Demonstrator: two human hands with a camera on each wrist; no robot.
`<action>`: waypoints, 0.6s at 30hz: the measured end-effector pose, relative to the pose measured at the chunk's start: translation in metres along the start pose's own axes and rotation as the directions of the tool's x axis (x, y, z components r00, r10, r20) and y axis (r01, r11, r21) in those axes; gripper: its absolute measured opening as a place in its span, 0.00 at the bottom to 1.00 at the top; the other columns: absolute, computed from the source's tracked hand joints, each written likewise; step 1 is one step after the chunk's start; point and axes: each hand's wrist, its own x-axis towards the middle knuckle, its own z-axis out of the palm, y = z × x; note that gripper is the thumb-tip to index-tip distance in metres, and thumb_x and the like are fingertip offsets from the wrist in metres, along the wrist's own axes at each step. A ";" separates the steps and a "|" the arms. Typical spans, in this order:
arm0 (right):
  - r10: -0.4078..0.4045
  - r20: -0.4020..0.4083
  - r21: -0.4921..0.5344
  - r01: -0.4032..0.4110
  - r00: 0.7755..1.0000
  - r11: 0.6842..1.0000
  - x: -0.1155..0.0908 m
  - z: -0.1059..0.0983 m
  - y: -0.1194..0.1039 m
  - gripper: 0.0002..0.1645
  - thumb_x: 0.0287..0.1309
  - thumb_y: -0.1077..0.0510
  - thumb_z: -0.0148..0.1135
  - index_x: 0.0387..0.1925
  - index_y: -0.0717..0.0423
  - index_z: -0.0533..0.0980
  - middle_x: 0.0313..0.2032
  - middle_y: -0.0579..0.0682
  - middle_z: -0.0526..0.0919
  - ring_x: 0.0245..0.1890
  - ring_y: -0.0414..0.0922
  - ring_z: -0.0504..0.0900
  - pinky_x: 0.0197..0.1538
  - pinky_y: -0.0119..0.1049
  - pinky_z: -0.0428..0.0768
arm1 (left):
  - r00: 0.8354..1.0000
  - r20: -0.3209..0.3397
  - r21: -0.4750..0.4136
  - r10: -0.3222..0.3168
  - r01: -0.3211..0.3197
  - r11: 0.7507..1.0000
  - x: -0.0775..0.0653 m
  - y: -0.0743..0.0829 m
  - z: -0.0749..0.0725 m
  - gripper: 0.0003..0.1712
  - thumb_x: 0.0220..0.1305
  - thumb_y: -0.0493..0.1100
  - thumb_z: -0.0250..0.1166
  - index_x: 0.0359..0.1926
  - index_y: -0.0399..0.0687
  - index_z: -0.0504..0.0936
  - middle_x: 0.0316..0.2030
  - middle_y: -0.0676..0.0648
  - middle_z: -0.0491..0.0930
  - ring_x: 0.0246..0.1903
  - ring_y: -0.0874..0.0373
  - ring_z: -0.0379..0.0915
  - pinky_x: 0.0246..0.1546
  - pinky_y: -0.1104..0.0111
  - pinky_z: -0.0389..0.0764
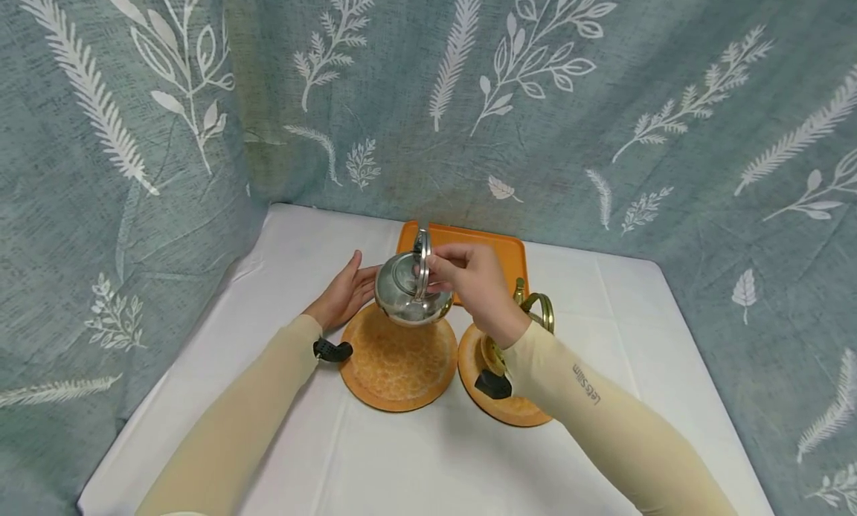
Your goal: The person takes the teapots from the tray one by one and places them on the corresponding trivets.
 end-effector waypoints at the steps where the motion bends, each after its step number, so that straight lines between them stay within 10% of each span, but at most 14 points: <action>1: -0.003 -0.001 -0.001 0.003 1.000 1.000 -0.002 0.000 0.001 0.12 0.78 0.65 0.65 0.53 0.70 0.86 0.43 0.60 0.91 0.40 0.50 0.91 0.48 0.48 0.93 | 1.000 0.000 0.004 -0.003 0.003 1.000 0.000 0.001 0.000 0.57 0.82 0.76 0.28 0.86 0.31 0.46 0.85 0.33 0.46 0.85 0.43 0.41 0.84 0.57 0.50; 18: -0.039 0.030 -0.025 0.039 0.999 0.999 -0.029 0.022 0.048 0.12 0.76 0.66 0.65 0.52 0.73 0.86 0.40 0.59 0.91 0.38 0.50 0.91 0.45 0.47 0.93 | 0.999 -0.037 -0.005 -0.036 0.036 0.999 0.002 0.003 0.003 0.58 0.81 0.78 0.32 0.85 0.32 0.51 0.85 0.36 0.50 0.84 0.47 0.45 0.83 0.59 0.52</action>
